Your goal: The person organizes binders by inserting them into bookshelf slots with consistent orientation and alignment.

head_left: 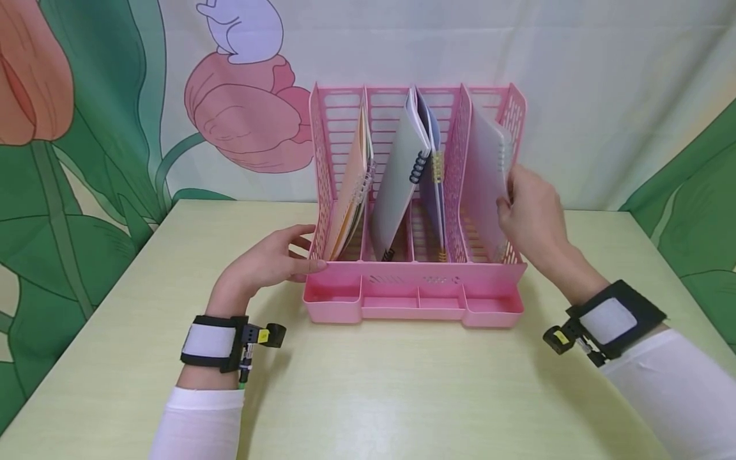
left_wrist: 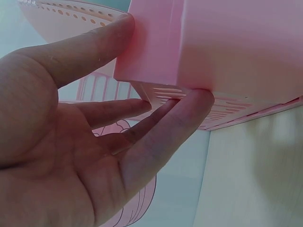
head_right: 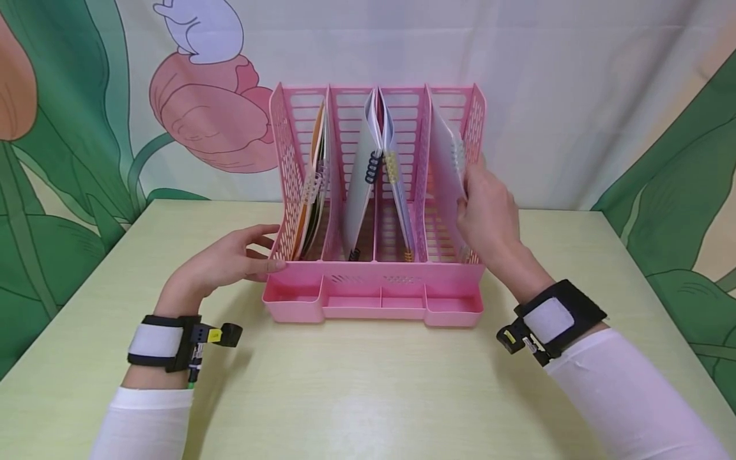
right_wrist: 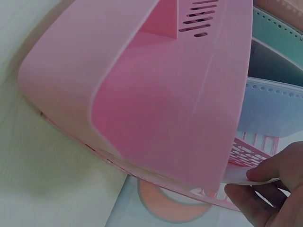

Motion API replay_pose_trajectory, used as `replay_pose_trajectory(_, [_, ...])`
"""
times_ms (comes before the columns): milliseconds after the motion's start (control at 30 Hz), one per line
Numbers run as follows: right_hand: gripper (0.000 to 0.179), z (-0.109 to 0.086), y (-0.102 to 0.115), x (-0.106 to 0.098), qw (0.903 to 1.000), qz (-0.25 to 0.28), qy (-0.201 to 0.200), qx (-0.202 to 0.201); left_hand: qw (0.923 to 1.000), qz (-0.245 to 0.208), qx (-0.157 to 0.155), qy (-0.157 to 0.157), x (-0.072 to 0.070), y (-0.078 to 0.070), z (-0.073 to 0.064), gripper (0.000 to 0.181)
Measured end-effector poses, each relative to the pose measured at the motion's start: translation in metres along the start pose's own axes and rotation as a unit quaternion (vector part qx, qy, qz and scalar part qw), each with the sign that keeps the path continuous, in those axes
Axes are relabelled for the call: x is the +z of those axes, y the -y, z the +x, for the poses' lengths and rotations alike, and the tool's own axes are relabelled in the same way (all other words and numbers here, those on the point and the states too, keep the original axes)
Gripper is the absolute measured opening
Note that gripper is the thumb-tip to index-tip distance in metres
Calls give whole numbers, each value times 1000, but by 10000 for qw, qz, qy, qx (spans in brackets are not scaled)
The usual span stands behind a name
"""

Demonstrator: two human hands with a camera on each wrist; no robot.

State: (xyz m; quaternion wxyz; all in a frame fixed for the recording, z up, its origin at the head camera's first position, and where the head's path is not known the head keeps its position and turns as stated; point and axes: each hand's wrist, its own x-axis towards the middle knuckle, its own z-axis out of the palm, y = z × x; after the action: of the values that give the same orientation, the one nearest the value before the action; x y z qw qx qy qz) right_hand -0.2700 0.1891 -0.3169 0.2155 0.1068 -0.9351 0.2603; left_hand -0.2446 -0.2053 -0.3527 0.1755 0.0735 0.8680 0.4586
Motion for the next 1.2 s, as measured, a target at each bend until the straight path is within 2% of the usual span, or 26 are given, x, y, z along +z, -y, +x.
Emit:
replay_pose_trajectory(400, [32,-6,3,11,9990,148,238,-348,10000,2,-14,0,-2,0,-3,86])
replay_pose_trajectory(567, [45,-11,2,15,9969,464,413,-493,10000,-22,-14,-8,-2,0,-3,86])
replay_pose_trajectory(633, [45,-13,0,18,9956,549,505,-560,10000,-40,-7,12,-2,0,-2,85])
replay_pose_trajectory(867, [37,-25,-11,22,9934,562,980,-204,10000,-74,-10,15,1,2,1,87])
replay_pose_trajectory(967, [35,-30,-14,22,9939,492,939,-288,10000,-10,-28,-1,0,2,2,87])
replay_pose_trajectory(1200, [33,-41,-19,19,9958,410,525,-634,9999,66,-74,18,-1,2,1,87])
